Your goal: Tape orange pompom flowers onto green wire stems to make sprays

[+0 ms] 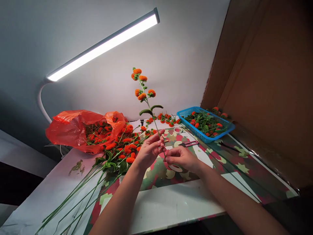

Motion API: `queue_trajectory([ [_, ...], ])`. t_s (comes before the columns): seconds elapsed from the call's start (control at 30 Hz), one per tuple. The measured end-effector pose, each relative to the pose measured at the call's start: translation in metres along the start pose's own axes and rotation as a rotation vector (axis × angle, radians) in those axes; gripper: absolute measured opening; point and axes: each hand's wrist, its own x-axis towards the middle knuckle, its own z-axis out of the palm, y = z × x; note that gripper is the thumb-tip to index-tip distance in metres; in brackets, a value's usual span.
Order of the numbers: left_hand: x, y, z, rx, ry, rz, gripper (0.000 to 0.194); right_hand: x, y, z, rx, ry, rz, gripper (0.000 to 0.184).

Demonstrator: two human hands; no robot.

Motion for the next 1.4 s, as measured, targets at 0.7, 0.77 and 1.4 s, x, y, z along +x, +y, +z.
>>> queue_trajectory([
  [0.7, -0.004, 0.0, -0.001, 0.177, -0.005, -0.056, 0.046, -0.001, -0.001, -0.006, -0.017, -0.053, 0.015, 0.032],
  [0.77, -0.005, 0.0, -0.002, 0.183, -0.026, -0.072, 0.046, -0.001, -0.001, -0.005, -0.026, -0.056, -0.005, 0.033],
  [1.4, 0.003, -0.012, 0.0, 0.114, 0.223, 0.023, 0.031, 0.0, -0.004, -0.006, -0.22, 0.037, -0.1, 0.029],
])
